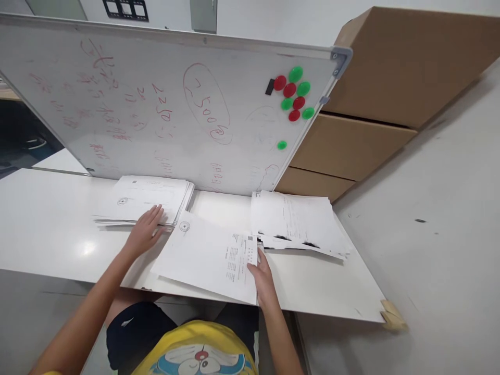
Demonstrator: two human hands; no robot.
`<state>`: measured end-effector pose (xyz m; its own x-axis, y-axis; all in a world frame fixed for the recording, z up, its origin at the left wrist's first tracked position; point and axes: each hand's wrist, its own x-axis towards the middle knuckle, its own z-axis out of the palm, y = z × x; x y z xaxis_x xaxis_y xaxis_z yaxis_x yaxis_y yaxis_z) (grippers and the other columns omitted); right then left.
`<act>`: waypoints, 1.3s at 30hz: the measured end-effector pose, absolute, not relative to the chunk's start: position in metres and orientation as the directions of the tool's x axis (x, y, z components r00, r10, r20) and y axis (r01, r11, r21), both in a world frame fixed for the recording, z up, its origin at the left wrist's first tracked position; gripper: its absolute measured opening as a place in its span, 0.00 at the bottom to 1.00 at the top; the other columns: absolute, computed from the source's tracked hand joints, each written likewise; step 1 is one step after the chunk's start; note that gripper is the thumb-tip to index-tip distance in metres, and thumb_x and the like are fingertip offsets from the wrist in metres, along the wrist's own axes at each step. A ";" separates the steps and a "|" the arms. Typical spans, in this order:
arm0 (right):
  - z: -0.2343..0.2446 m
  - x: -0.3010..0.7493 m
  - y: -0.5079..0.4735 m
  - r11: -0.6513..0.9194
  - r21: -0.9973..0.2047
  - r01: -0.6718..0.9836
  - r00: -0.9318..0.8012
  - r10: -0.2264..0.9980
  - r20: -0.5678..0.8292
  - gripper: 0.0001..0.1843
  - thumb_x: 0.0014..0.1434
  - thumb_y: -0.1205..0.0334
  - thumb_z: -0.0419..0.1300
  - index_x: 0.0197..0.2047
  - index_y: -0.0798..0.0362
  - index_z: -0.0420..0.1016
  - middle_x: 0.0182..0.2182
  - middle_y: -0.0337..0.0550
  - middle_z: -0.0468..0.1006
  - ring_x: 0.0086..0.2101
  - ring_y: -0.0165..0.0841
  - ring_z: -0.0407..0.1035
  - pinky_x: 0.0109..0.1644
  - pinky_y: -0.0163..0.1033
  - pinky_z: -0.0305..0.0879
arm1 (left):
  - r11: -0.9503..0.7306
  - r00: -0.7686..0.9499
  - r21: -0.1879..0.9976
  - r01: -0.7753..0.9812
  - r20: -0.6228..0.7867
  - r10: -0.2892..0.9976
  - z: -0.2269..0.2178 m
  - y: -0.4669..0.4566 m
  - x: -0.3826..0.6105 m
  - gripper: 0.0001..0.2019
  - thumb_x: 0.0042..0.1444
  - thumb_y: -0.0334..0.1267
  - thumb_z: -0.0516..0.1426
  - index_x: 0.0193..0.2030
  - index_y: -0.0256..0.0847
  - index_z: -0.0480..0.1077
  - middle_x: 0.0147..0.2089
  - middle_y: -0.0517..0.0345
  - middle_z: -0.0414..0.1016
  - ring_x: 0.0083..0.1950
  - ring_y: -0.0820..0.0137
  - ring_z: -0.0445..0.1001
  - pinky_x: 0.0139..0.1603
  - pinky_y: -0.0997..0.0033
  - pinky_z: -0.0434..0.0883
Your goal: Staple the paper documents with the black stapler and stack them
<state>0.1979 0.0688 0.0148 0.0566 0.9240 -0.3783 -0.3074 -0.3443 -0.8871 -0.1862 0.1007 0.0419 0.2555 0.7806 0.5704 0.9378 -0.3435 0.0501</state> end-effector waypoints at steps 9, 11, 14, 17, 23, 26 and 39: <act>0.003 0.197 0.068 -0.304 -0.920 -0.246 0.092 0.938 -0.335 0.41 0.47 0.60 0.64 0.64 0.49 0.59 0.54 0.46 0.75 0.57 0.47 0.64 0.57 0.51 0.63 | -0.418 0.245 0.114 0.901 0.662 0.708 0.035 0.091 -0.204 0.11 0.61 0.32 0.52 0.45 0.45 0.74 0.45 0.54 0.79 0.48 0.65 0.77 0.50 0.59 0.70; 0.003 0.195 0.068 -0.304 -0.922 -0.238 0.105 0.936 -0.335 0.42 0.47 0.60 0.65 0.65 0.49 0.58 0.54 0.46 0.75 0.55 0.47 0.66 0.57 0.51 0.63 | -0.366 0.066 0.219 0.904 0.775 0.628 0.044 0.078 -0.176 0.09 0.60 0.32 0.54 0.44 0.42 0.74 0.42 0.53 0.80 0.45 0.65 0.78 0.46 0.61 0.72; 0.004 0.189 0.068 -0.297 -0.919 -0.261 0.090 0.940 -0.329 0.40 0.47 0.59 0.65 0.64 0.49 0.60 0.54 0.46 0.75 0.53 0.47 0.68 0.57 0.51 0.64 | -0.372 -0.131 0.427 0.824 0.783 0.608 0.055 0.053 -0.111 0.09 0.60 0.31 0.54 0.46 0.42 0.72 0.42 0.53 0.79 0.45 0.66 0.77 0.45 0.63 0.74; 0.009 0.182 0.067 -0.286 -0.914 -0.288 0.087 0.943 -0.322 0.34 0.48 0.55 0.65 0.59 0.48 0.67 0.54 0.45 0.75 0.53 0.46 0.69 0.55 0.49 0.65 | -0.524 0.172 0.335 0.783 0.694 0.700 0.050 0.025 -0.040 0.11 0.59 0.28 0.53 0.47 0.41 0.71 0.44 0.54 0.79 0.50 0.66 0.75 0.47 0.64 0.72; 0.022 0.176 0.063 -0.203 -0.944 -0.260 -0.045 0.979 -0.198 0.28 0.55 0.44 0.60 0.56 0.46 0.69 0.51 0.44 0.77 0.52 0.43 0.69 0.54 0.49 0.66 | -0.714 0.477 0.232 0.661 0.605 0.638 0.027 0.006 0.019 0.10 0.59 0.27 0.53 0.45 0.36 0.70 0.44 0.52 0.78 0.50 0.66 0.74 0.45 0.65 0.70; 0.026 0.182 0.058 -0.177 -0.968 -0.176 -0.120 0.980 -0.157 0.31 0.51 0.49 0.66 0.56 0.46 0.67 0.47 0.46 0.79 0.47 0.43 0.72 0.51 0.48 0.67 | -0.793 0.576 0.209 0.572 0.586 0.570 0.028 0.010 0.001 0.11 0.61 0.34 0.54 0.49 0.38 0.70 0.47 0.51 0.78 0.54 0.63 0.71 0.51 0.62 0.68; 0.110 0.196 0.115 0.228 -0.974 -0.002 -0.141 0.964 0.226 0.09 0.57 0.52 0.61 0.36 0.49 0.73 0.30 0.39 0.76 0.36 0.37 0.70 0.43 0.41 0.65 | -0.313 -0.382 0.945 0.094 0.324 0.865 0.048 0.124 -0.125 0.41 0.57 0.56 0.54 0.70 0.55 0.33 0.71 0.46 0.45 0.66 0.58 0.59 0.63 0.53 0.60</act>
